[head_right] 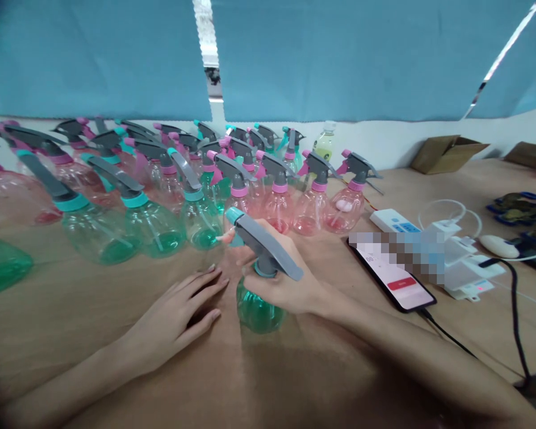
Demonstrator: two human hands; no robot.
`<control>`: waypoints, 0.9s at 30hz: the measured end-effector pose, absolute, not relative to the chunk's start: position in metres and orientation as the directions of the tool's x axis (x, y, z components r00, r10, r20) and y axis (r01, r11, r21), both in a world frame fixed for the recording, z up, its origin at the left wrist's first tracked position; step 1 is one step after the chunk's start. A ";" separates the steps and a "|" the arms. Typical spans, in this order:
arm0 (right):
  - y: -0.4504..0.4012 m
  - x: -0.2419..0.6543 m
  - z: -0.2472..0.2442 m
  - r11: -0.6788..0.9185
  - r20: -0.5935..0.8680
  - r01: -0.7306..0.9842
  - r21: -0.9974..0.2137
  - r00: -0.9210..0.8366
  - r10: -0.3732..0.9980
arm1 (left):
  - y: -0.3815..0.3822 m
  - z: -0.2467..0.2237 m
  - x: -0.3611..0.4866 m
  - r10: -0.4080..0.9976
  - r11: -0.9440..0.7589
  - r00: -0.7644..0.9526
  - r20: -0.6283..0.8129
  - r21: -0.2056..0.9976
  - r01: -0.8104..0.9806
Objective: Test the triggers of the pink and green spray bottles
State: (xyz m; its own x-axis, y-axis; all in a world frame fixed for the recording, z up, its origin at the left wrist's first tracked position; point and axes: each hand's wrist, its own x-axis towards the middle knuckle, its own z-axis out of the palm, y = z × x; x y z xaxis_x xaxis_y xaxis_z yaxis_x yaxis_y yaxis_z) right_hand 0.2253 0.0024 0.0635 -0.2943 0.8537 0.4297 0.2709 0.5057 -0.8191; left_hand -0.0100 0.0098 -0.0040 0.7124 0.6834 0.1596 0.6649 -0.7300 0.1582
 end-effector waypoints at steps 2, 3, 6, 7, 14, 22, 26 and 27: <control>0.002 0.224 0.064 0.523 0.447 0.248 -0.815 -0.306 0.841 | 0.010 -0.004 -0.010 0.687 -0.727 0.710 0.159 0.151 0.670; 0.002 0.224 0.065 0.533 0.457 0.245 -0.810 -0.305 0.836 | 0.010 -0.004 -0.010 0.686 -0.727 0.710 0.159 0.148 0.670; 0.002 0.223 0.065 0.547 0.475 0.255 -0.797 -0.295 0.829 | 0.009 -0.003 -0.010 0.686 -0.728 0.711 0.157 0.146 0.670; 0.002 0.222 0.064 0.552 0.478 0.247 -0.797 -0.301 0.825 | 0.009 -0.003 -0.010 0.687 -0.727 0.710 0.157 0.149 0.671; 0.004 0.225 0.059 0.501 0.422 0.154 -0.852 -0.366 0.830 | 0.008 -0.003 -0.010 0.699 -0.715 0.698 0.153 0.171 0.678; 0.004 0.223 0.052 0.504 0.424 0.134 -0.853 -0.386 0.819 | 0.005 0.001 -0.010 0.711 -0.699 0.687 0.147 0.250 0.670; 0.004 0.205 0.055 0.529 0.447 0.145 -0.836 -0.378 0.811 | -0.003 0.007 -0.011 0.706 -0.696 0.679 0.200 0.372 0.614; 0.004 0.198 0.056 0.539 0.458 0.142 -0.830 -0.377 0.805 | -0.007 0.009 -0.012 0.704 -0.696 0.674 0.224 0.405 0.593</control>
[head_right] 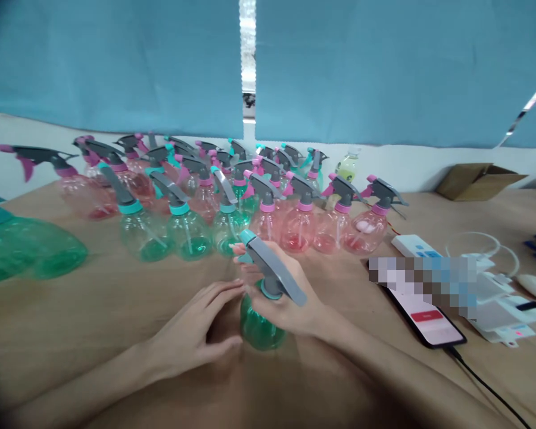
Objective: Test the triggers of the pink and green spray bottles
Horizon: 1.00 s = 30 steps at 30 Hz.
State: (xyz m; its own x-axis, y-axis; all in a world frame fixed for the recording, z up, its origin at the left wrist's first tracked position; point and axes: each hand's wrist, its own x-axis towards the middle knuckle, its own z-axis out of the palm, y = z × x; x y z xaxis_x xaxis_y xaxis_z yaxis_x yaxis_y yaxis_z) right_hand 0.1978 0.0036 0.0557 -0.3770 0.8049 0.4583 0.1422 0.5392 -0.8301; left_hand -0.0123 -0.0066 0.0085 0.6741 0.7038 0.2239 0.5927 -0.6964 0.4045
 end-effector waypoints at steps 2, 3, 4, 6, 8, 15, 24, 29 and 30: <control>0.003 0.181 0.058 0.560 0.478 0.140 -0.817 -0.380 0.792 | -0.014 0.013 -0.017 0.711 -0.688 0.650 0.270 0.463 0.560; 0.002 0.172 0.060 0.568 0.486 0.140 -0.811 -0.381 0.787 | -0.018 0.015 -0.021 0.720 -0.678 0.632 0.287 0.486 0.551; 0.002 0.163 0.061 0.575 0.491 0.140 -0.806 -0.385 0.782 | -0.022 0.017 -0.026 0.733 -0.665 0.610 0.301 0.505 0.550; 0.001 0.143 0.062 0.574 0.484 0.151 -0.805 -0.393 0.782 | -0.030 0.021 -0.038 0.766 -0.634 0.555 0.325 0.527 0.566; 0.001 0.122 0.061 0.561 0.466 0.158 -0.813 -0.400 0.789 | -0.040 0.024 -0.055 0.799 -0.600 0.488 0.352 0.530 0.600; 0.001 0.034 0.054 0.666 0.610 0.092 -0.740 -0.324 0.723 | -0.064 0.029 -0.117 0.838 -0.489 0.249 0.485 0.468 0.736; 0.019 -0.030 0.067 0.871 0.762 0.201 -0.449 -0.424 0.490 | -0.060 0.038 -0.187 0.822 -0.388 0.154 0.548 0.341 0.856; 0.035 -0.008 0.081 0.884 0.761 0.343 -0.319 -0.462 0.454 | -0.029 0.050 -0.220 0.828 -0.243 0.118 0.548 0.161 0.957; 0.039 -0.004 0.085 0.863 0.762 0.404 -0.301 -0.442 0.473 | -0.023 0.054 -0.224 0.835 -0.219 0.109 0.539 0.145 0.965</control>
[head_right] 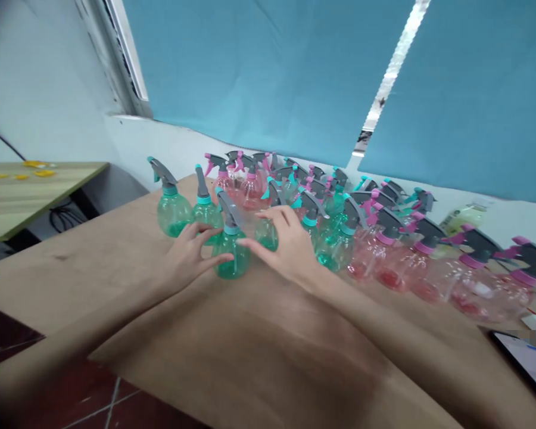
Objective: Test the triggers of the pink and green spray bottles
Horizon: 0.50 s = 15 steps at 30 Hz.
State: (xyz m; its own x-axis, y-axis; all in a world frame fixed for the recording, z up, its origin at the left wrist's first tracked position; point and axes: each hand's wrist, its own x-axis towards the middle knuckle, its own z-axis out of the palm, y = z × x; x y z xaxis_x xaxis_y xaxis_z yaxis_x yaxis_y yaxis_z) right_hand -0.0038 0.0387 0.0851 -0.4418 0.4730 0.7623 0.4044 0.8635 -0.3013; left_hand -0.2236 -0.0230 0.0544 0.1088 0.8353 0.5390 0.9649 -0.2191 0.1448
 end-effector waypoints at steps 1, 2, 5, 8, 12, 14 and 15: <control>0.043 0.000 0.090 0.838 0.763 0.465 -0.287 -0.418 0.493 | -0.018 0.060 -0.226 0.845 -0.198 0.101 0.526 0.131 0.972; 0.047 0.002 0.096 0.813 0.750 0.515 -0.272 -0.416 0.514 | -0.014 0.065 -0.228 0.855 -0.178 0.092 0.510 0.122 0.976; 0.059 0.003 0.115 0.735 0.724 0.647 -0.203 -0.406 0.557 | -0.003 0.081 -0.227 0.895 -0.124 0.068 0.442 0.100 0.987; 0.069 -0.004 0.130 0.617 0.667 0.766 -0.183 -0.364 0.650 | 0.006 0.092 -0.222 0.935 -0.084 0.048 0.352 0.088 0.993; 0.082 -0.019 0.136 0.494 0.520 0.852 -0.174 -0.347 0.781 | 0.018 0.098 -0.218 0.964 -0.051 0.034 0.265 0.060 0.997; 0.088 -0.025 0.135 0.451 0.443 0.879 -0.157 -0.345 0.827 | 0.024 0.100 -0.217 0.970 -0.034 0.023 0.241 0.041 0.999; 0.091 -0.027 0.135 0.432 0.414 0.890 -0.148 -0.341 0.844 | 0.026 0.100 -0.217 0.973 -0.027 0.019 0.231 0.032 0.999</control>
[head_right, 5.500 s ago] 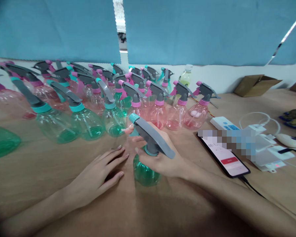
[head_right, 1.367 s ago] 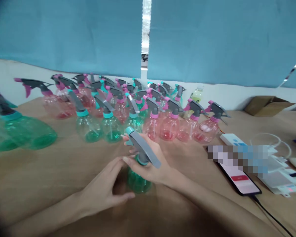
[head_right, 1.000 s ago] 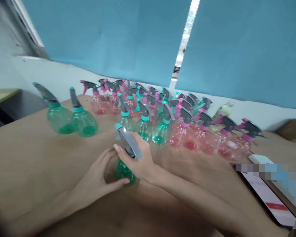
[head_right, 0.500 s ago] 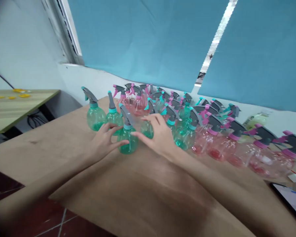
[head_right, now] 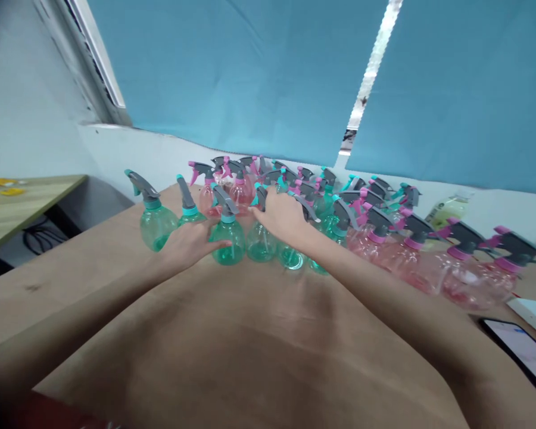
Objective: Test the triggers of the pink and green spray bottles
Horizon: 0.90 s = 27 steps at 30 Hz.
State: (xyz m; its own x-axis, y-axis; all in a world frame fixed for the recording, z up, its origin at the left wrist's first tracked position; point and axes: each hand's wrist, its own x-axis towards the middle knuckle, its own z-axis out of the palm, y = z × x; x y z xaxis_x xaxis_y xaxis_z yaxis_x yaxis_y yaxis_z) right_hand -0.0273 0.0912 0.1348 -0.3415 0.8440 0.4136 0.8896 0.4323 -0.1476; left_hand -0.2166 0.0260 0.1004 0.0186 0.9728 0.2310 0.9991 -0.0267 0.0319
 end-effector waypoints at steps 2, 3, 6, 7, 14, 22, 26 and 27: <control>0.096 -0.030 0.134 0.407 0.379 0.904 -0.131 -0.333 0.863 | 0.030 0.101 -0.217 0.976 -0.016 0.012 0.219 0.015 1.000; 0.097 -0.031 0.134 0.399 0.372 0.909 -0.123 -0.331 0.867 | 0.031 0.101 -0.217 0.976 -0.012 0.010 0.217 0.009 1.000; 0.099 -0.030 0.134 0.396 0.361 0.912 -0.105 -0.336 0.870 | 0.034 0.100 -0.218 0.975 -0.006 0.006 0.222 0.001 1.000; 0.098 -0.029 0.134 0.399 0.359 0.911 -0.101 -0.341 0.869 | 0.035 0.099 -0.219 0.974 -0.005 0.004 0.226 0.003 1.000; 0.089 -0.023 0.135 0.415 0.363 0.905 -0.092 -0.358 0.860 | 0.032 0.088 -0.223 0.972 0.007 -0.025 0.235 0.077 0.997; 0.067 -0.010 0.132 0.465 0.375 0.877 -0.124 -0.392 0.840 | 0.010 0.077 -0.218 0.972 0.053 -0.080 0.220 0.123 0.991; 0.055 -0.004 0.130 0.473 0.374 0.869 -0.145 -0.395 0.839 | 0.019 0.076 -0.219 0.969 0.064 -0.091 0.227 0.127 0.990; 0.053 -0.002 0.129 0.476 0.373 0.867 -0.148 -0.397 0.839 | 0.022 0.076 -0.219 0.968 0.068 -0.096 0.230 0.126 0.990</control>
State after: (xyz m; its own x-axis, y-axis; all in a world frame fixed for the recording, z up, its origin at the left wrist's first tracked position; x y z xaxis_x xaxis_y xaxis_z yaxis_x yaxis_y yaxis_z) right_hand -0.0025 0.0529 0.1291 -0.3972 0.8387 0.3726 0.8666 0.4764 -0.1485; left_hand -0.2194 0.0217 0.0759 -0.0955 0.9685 0.2301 0.9897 0.0677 0.1259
